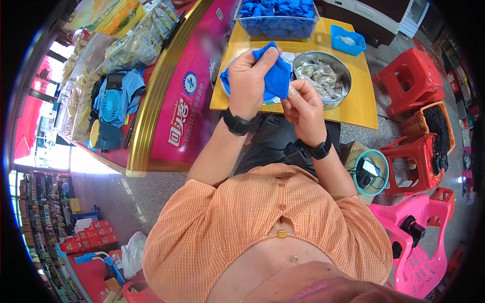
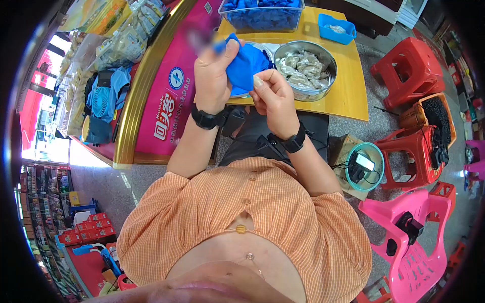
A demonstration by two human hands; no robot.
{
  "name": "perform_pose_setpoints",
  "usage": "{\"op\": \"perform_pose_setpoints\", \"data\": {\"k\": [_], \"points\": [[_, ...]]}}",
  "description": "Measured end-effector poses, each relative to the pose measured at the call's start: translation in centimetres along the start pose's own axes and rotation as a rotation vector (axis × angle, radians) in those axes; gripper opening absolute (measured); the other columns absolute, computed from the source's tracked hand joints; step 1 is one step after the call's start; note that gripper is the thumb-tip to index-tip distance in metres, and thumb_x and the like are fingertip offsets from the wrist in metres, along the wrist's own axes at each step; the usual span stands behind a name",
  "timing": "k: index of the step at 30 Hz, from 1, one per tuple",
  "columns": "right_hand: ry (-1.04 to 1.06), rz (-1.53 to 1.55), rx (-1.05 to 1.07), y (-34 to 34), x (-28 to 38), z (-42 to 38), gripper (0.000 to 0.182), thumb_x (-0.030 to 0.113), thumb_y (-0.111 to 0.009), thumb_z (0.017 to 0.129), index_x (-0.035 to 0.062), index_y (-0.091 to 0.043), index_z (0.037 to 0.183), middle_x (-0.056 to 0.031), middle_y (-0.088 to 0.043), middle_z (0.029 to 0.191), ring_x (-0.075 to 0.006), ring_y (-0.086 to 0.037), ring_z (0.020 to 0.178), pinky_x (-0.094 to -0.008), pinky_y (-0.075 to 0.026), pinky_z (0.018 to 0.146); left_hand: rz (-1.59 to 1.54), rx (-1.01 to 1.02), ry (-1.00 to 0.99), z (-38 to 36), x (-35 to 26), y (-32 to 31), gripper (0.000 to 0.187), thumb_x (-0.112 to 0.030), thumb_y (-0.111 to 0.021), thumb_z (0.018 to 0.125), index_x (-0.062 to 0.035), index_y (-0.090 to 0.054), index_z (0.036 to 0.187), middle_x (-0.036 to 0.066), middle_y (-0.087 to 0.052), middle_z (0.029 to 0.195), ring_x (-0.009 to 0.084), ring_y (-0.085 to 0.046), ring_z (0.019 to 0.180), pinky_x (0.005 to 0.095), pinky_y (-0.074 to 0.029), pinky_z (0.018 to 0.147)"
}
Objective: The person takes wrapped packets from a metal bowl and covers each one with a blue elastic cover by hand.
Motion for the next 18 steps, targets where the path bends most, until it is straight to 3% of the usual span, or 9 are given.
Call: {"op": "perform_pose_setpoints", "data": {"k": [12,18], "points": [[0.101,0.086,0.037,-2.1,1.7,-2.3,0.01,0.019,-0.056,0.097,0.0092,-0.053,0.098,0.001,-0.052,0.07,-0.0032,-0.035,0.049,-0.0188,-0.025,0.043,-0.018,-0.045,-0.12,-3.4,-3.2,-2.4,0.018,-0.018,-0.067,0.091,-0.0014,-0.07,0.099,0.003,-0.069,0.09,0.0065,-0.061,0.075,0.0215,-0.049,0.066],[0.116,0.007,0.09,-1.7,3.8,-1.8,0.011,0.018,-0.057,0.097,0.0079,-0.053,0.099,0.0016,-0.052,0.071,-0.0025,-0.037,0.052,-0.0187,-0.026,0.045,0.105,0.038,-0.127,-2.7,-4.9,-2.7,0.02,-0.019,-0.066,0.092,-0.0006,-0.07,0.1,0.003,-0.069,0.09,0.0069,-0.063,0.073,0.0202,-0.05,0.063]]}}
Point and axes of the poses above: each hand's wrist, its own z-axis towards the middle knuckle, its own y-axis out of the back of the hand, x = y × z, the point moved 7 cm from there along z, towards the middle knuckle
